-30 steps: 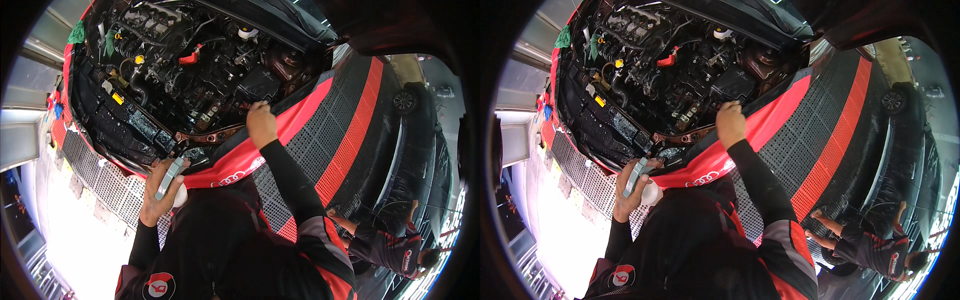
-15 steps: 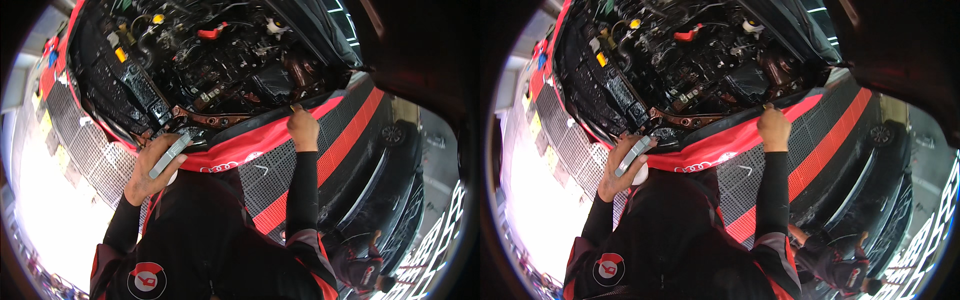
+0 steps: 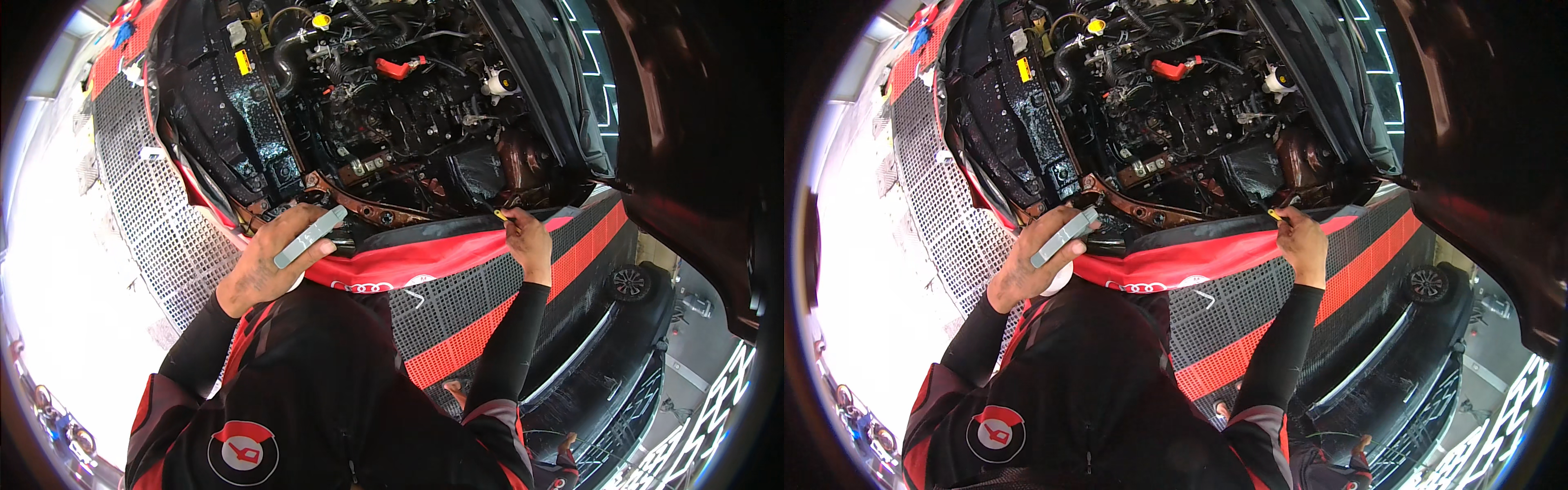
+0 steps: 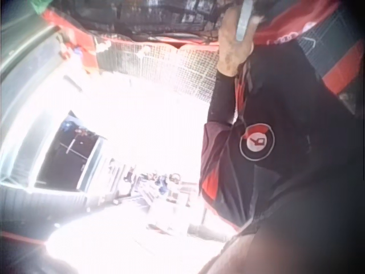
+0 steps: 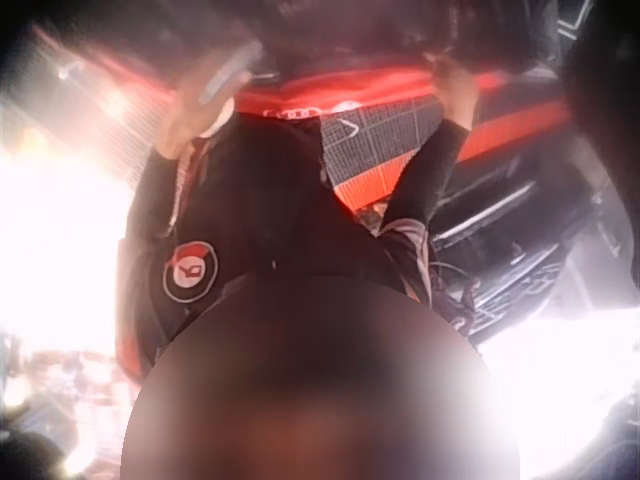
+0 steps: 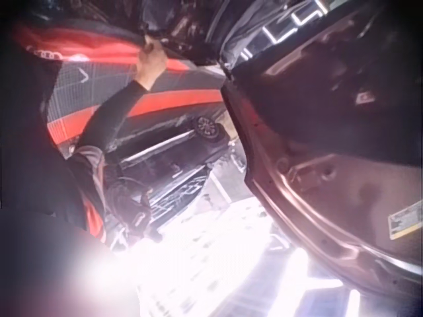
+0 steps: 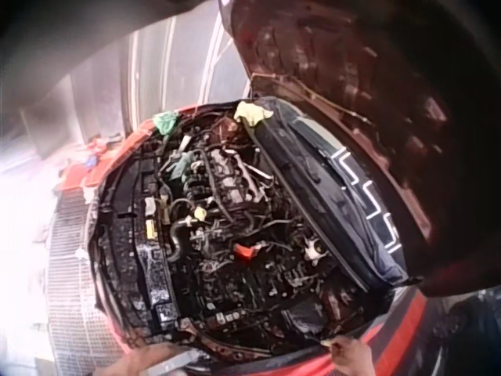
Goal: The person sprays cleaning solution from a white spray bottle onto the car engine bay and scrubs various components with a small brush. The person repeatedly sprays and scrubs different areas of the engine bay, including hoses, the battery, and surrounding surfaces.
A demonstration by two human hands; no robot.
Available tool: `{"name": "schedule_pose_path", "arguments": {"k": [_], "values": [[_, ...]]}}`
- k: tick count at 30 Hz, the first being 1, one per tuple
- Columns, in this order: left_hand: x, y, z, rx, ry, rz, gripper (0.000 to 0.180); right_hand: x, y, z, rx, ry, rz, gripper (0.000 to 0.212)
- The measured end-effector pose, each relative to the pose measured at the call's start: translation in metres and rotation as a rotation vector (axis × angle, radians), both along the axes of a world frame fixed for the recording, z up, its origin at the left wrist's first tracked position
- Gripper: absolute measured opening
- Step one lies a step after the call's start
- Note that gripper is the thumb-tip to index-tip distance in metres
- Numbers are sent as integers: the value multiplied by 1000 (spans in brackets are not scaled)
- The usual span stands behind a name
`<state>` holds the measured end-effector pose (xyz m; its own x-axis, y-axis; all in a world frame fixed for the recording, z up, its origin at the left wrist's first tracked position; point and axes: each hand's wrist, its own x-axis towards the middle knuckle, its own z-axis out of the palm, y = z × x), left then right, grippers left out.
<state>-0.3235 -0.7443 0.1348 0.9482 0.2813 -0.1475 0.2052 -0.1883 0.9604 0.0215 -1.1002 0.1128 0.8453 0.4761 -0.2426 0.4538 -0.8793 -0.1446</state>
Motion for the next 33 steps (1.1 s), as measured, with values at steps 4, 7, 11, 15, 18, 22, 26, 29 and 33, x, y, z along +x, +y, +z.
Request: {"name": "schedule_pose_path", "arguments": {"k": [4,7,11,15,18,22,26,29,33], "values": [[1,0,-2,-10,48,-12,41,2,6,-25,125,-29,93,26],[3,-3,-3,119,-35,-56,45,-2,14,-31,81,65,50,26],[7,-8,-3,100,-48,-45,44,3,31,-21,-38,-78,252,24],[10,-12,-5,71,-58,-61,44,13,57,-17,-30,-167,526,20],[5,-13,-4,15,-27,-35,42,17,70,-14,-273,-98,584,17],[0,-10,-8,40,-4,23,41,19,78,-9,-252,-166,668,15],[-2,-8,-14,39,-64,51,40,18,80,-11,-462,-87,750,16],[-1,-7,-17,36,-62,72,38,13,76,-16,-317,-221,747,14],[-1,-4,-21,-2,-62,95,36,3,72,-23,-521,-95,744,22]]}}
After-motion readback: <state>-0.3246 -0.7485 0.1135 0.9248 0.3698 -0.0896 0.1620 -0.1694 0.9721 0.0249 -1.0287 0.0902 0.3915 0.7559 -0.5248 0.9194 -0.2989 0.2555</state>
